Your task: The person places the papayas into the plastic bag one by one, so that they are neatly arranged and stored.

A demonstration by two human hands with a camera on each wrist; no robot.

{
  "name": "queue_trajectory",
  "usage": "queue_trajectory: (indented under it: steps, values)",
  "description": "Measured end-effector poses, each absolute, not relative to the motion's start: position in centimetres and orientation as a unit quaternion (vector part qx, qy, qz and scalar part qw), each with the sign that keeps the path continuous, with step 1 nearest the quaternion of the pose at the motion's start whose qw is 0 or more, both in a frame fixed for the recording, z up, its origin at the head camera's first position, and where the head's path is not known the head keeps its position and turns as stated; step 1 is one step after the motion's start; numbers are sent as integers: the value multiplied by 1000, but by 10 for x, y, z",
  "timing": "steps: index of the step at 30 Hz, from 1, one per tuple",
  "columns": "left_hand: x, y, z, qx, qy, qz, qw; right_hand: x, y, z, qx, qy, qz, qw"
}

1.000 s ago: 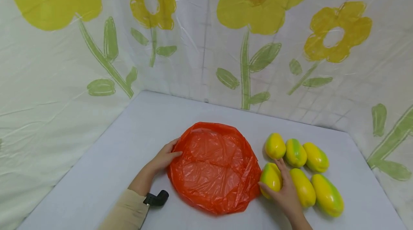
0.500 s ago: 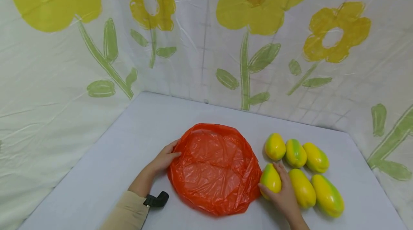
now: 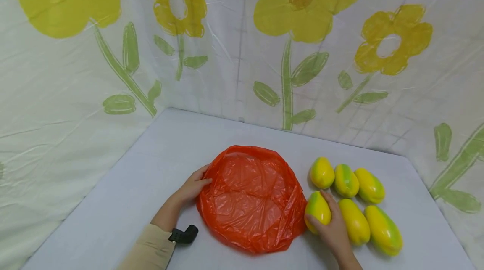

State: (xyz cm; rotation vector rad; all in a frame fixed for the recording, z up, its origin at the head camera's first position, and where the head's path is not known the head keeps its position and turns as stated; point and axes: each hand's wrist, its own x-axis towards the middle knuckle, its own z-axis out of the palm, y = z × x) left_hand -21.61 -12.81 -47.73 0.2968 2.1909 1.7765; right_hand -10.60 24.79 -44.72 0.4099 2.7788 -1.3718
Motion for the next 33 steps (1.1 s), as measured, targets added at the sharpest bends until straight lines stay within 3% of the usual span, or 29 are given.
queue_trajectory:
  steps: [18, 33]
  values:
    - [-216, -126, -478, 91, 760, 624, 155, -134, 224, -412, 150, 772, -616, -51]
    - [-216, -126, -477, 91, 755, 630, 156, -190, 166, -413, 90, 721, -683, -73]
